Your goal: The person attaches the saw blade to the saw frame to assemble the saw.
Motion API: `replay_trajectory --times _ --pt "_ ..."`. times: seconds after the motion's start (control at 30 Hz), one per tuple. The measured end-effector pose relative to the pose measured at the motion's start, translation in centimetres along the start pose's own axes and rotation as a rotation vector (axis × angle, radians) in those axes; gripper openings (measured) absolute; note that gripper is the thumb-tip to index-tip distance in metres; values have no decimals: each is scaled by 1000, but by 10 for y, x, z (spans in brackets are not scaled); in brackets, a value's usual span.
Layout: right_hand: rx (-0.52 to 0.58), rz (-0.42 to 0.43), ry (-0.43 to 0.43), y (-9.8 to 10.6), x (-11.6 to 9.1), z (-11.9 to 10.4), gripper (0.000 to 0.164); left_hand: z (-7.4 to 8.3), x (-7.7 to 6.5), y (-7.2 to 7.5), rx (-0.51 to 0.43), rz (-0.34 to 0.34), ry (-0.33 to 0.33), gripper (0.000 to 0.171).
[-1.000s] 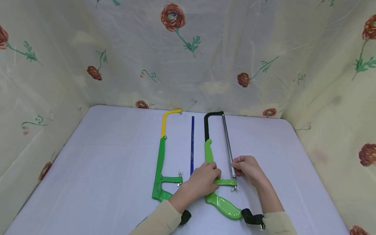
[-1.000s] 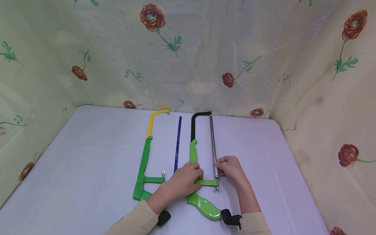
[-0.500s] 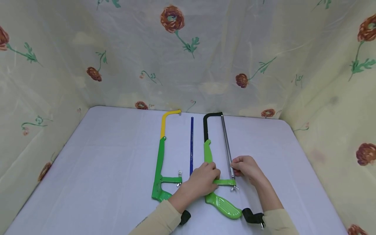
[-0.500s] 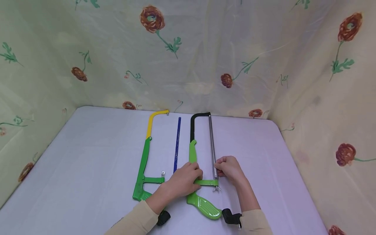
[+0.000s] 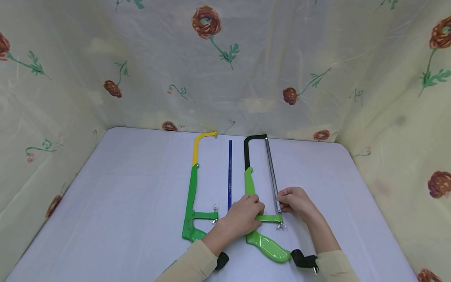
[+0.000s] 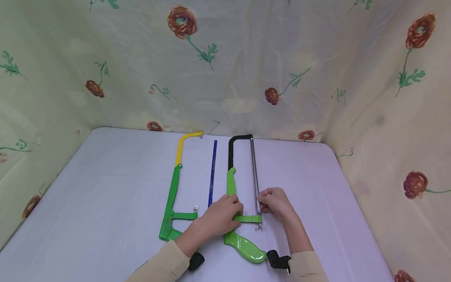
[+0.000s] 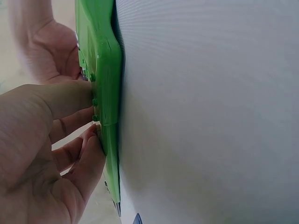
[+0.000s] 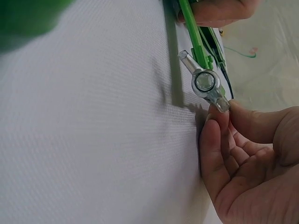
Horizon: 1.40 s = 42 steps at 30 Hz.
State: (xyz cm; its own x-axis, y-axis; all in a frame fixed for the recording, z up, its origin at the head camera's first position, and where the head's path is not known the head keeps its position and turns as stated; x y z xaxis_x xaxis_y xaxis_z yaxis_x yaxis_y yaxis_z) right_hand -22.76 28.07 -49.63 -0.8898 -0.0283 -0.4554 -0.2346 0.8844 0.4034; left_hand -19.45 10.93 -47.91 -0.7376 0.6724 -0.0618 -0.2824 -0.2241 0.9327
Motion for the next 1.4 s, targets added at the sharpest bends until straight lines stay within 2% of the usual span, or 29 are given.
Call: replay_trajectory --times 0.9,1.4 --pt "-9 -12 25 1 -3 -3 21 0 0 0 25 6 -5 16" --pt "-71 36 46 -1 -8 -5 18 0 1 -2 8 -3 3 16"
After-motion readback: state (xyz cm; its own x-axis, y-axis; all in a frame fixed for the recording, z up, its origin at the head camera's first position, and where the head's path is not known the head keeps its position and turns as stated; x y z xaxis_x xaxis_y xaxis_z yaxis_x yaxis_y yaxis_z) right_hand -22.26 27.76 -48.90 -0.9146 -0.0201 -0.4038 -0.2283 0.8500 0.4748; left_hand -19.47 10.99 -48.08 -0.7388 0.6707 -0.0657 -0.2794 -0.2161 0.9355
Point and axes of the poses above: each hand's wrist, its own x-axis towards the middle knuckle, its own y-axis out of the back of the hand, z = x × y, the point moved 6 cm from there along x, towards the middle knuckle, and after that the axes turned 6 degrees about -z, right-handed, at the moved point
